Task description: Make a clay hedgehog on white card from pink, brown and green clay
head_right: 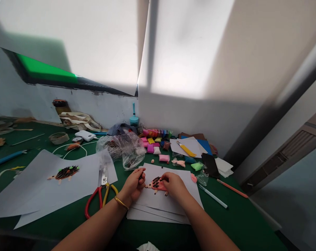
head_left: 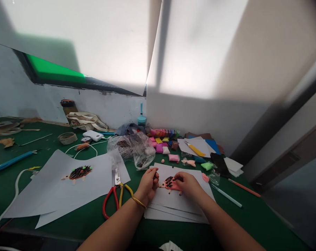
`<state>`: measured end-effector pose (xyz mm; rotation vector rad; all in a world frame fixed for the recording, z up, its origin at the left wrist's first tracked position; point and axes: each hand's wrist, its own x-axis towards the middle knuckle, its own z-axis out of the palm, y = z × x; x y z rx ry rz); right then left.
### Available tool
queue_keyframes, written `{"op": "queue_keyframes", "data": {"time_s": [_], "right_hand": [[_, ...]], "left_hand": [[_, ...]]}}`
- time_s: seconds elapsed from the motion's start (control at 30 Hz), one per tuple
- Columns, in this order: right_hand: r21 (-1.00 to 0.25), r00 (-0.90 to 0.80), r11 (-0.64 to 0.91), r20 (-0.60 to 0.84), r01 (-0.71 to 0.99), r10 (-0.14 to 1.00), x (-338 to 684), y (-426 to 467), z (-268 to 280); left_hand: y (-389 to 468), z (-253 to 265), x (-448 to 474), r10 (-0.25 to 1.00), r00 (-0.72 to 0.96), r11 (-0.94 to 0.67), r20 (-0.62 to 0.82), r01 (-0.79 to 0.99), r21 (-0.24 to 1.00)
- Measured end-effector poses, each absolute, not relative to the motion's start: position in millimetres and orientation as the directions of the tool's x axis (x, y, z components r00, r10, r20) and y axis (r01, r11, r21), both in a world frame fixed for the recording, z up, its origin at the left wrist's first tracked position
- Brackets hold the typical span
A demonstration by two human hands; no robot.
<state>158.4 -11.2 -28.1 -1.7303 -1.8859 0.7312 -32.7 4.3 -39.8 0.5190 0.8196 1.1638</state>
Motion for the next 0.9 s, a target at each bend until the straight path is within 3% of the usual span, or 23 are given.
{"op": "queue_keyframes", "data": {"time_s": [0.4,0.67,0.9], "right_hand": [[-0.429,-0.147,0.137,0.01,0.893,0.989,149.4,-7.2,-22.4],[-0.402,-0.157,0.162,0.046,0.901,0.987,150.0,-8.9,-22.4],[-0.289,-0.236,0.234,0.027,0.928,0.971,150.4,-2.5,-21.0]], "left_hand": [[4.3,-39.6,-32.7,0.941,0.17,0.335,-0.292,-0.572,0.749],[4.5,-40.1,-32.7,0.943,0.174,0.331,-0.284,-0.581,0.744],[6.3,-43.1,-33.1,0.938,0.182,0.345,-0.296,-0.579,0.738]]}}
